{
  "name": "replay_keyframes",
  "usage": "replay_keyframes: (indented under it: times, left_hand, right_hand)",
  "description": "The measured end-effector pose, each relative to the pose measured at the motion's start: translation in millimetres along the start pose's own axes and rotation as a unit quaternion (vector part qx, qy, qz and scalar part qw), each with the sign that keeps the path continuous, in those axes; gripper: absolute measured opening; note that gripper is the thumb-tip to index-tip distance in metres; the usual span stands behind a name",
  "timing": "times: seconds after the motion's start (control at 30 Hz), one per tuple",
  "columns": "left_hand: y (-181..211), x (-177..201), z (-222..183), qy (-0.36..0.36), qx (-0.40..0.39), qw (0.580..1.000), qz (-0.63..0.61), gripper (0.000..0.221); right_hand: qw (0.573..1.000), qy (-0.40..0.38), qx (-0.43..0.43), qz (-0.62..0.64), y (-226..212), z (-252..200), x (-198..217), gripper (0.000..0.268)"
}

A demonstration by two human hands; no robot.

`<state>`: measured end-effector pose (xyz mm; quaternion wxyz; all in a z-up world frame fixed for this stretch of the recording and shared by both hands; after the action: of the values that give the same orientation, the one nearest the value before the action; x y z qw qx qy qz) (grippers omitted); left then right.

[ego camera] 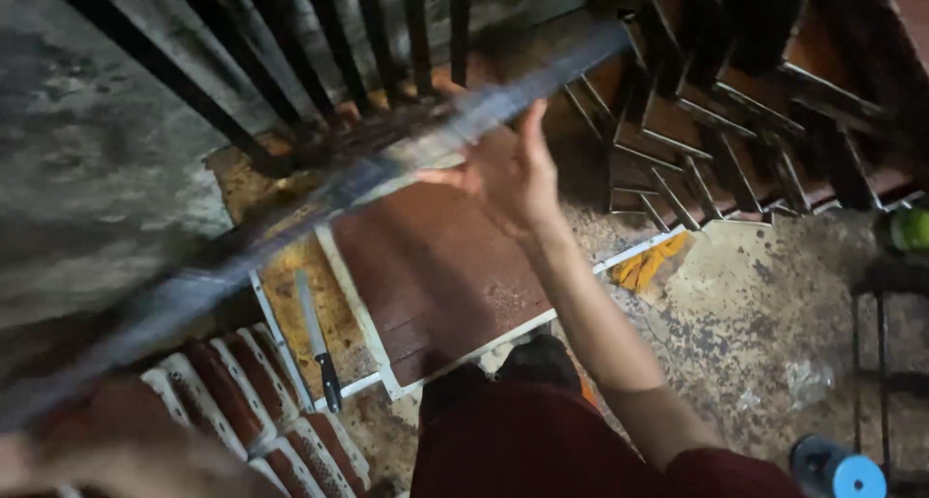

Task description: Cutting a large sheet of dough into rectangular pieces using a metal frame and a knife

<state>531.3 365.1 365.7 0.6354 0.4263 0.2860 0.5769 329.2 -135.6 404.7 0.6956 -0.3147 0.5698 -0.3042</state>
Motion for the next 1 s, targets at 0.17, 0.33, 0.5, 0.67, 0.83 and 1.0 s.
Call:
replay_keyframes:
  times: [0.17, 0.33, 0.5, 0.67, 0.83, 1.0]
  left_hand:
    - [75.9, -110.1, -86.0, 0.022, -0.016, 1.000, -0.001, 0.043]
    - [166.9, -185.1, -153.4, 0.080, -0.037, 0.996, 0.029, 0.047]
    - [157.9, -172.2, -243.2, 0.119, -0.023, 0.983, 0.140, 0.037]
    - [117.0, -185.6, -405.1, 0.285, 0.381, 0.869, -0.136, 0.066]
    - [104.7, -198.3, -578.4, 0.472, 0.359, 0.720, -0.361, 0.087]
    - [95.1, -232.6, -621.1, 0.391, 0.443, 0.803, 0.072, 0.031]
  right_hand:
    - [0.994, 0.102, 0.021, -0.046, -27.6, -49.9, 36.1, 0.101]
    - [0.972, 0.213, -0.084, 0.048, -7.0, -104.0, 53.2, 0.076]
    - [0.935, 0.142, -0.274, 0.176, 17.4, -171.1, 55.8, 0.095]
    - [0.930, -0.057, -0.352, -0.085, 37.8, -215.9, 56.7, 0.085]
    - [0.855, -0.056, -0.454, -0.243, 94.4, -271.2, 73.6, 0.017]
    - [0.852, -0.050, -0.441, -0.279, 153.4, -302.8, 87.2, 0.021]
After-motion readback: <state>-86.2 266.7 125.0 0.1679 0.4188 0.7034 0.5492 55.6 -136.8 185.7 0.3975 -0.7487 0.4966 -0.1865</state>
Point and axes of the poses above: each hand's wrist, its own z-axis towards the middle knuckle, its own x-axis out of the back of the hand, y = z × x, the point moved 6 cm from there along z, towards the middle knuckle, and after that the axes turned 7 degrees about -z, right-handed, at the moved point
